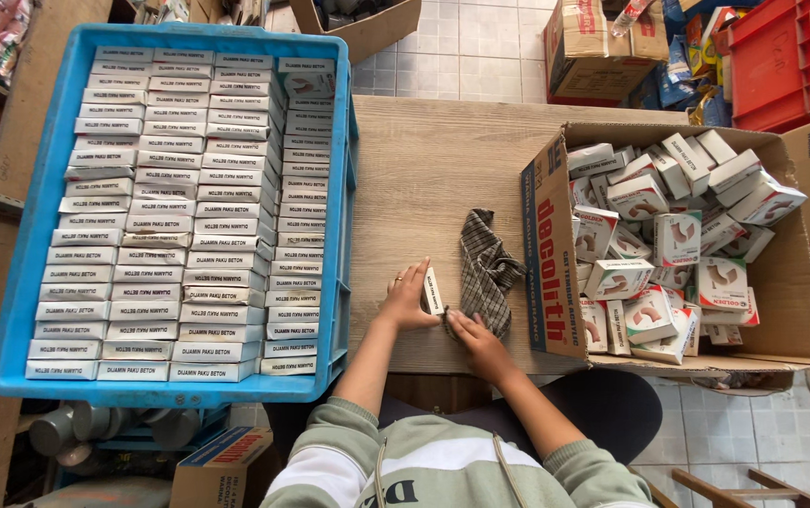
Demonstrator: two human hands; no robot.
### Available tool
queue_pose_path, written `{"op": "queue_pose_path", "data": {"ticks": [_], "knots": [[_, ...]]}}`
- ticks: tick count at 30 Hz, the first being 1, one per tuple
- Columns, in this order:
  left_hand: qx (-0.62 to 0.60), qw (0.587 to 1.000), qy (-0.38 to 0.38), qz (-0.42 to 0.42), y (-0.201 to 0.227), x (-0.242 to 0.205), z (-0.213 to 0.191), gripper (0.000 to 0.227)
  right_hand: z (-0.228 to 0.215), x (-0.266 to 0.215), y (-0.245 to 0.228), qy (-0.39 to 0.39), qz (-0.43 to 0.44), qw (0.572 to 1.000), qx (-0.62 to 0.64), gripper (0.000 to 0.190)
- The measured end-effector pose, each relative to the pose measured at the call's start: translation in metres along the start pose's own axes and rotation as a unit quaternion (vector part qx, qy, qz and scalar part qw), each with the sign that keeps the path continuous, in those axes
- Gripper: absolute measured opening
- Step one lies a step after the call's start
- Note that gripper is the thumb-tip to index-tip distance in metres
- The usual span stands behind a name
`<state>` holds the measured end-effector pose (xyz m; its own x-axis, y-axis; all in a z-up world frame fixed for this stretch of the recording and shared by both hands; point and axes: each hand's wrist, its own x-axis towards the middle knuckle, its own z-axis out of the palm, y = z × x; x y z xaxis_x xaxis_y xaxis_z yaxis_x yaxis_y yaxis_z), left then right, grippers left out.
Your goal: The person takes small boxes of concrete nails from a larger cardboard box and places them into rows within a blue plastic crate.
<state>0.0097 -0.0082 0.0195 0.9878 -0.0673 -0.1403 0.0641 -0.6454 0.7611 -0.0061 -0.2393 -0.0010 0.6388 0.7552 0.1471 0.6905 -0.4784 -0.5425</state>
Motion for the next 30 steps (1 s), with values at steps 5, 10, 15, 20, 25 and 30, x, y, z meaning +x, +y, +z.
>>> {"op": "queue_pose_path", "data": {"ticks": [5,10,15,20,25,30], "knots": [[0.187,0.979,-0.062,-0.044,0.026,-0.004,-0.010,0.147,0.014,-0.007,0.029,-0.027,0.128,0.989,-0.070,0.078],[0.172,0.980,-0.076,-0.064,0.005,-0.018,0.000,0.144,0.010,0.027,-0.004,-0.045,0.157,0.982,-0.098,0.072],[0.115,0.993,-0.008,-0.030,-0.034,-0.021,0.023,0.118,0.028,0.045,-0.009,-0.227,0.044,0.965,-0.126,0.099],[0.068,0.998,0.016,-0.012,-0.036,-0.023,0.028,0.110,0.027,0.070,-0.007,-0.211,0.026,0.973,-0.088,0.103],[0.025,0.999,0.034,-0.008,-0.053,-0.022,0.039,0.105,0.026,0.055,-0.030,-0.223,-0.074,0.970,-0.065,0.100],[0.020,0.999,0.024,-0.008,-0.033,-0.028,0.025,0.110,0.018,0.069,0.008,-0.192,-0.003,0.981,-0.019,0.093]]}}
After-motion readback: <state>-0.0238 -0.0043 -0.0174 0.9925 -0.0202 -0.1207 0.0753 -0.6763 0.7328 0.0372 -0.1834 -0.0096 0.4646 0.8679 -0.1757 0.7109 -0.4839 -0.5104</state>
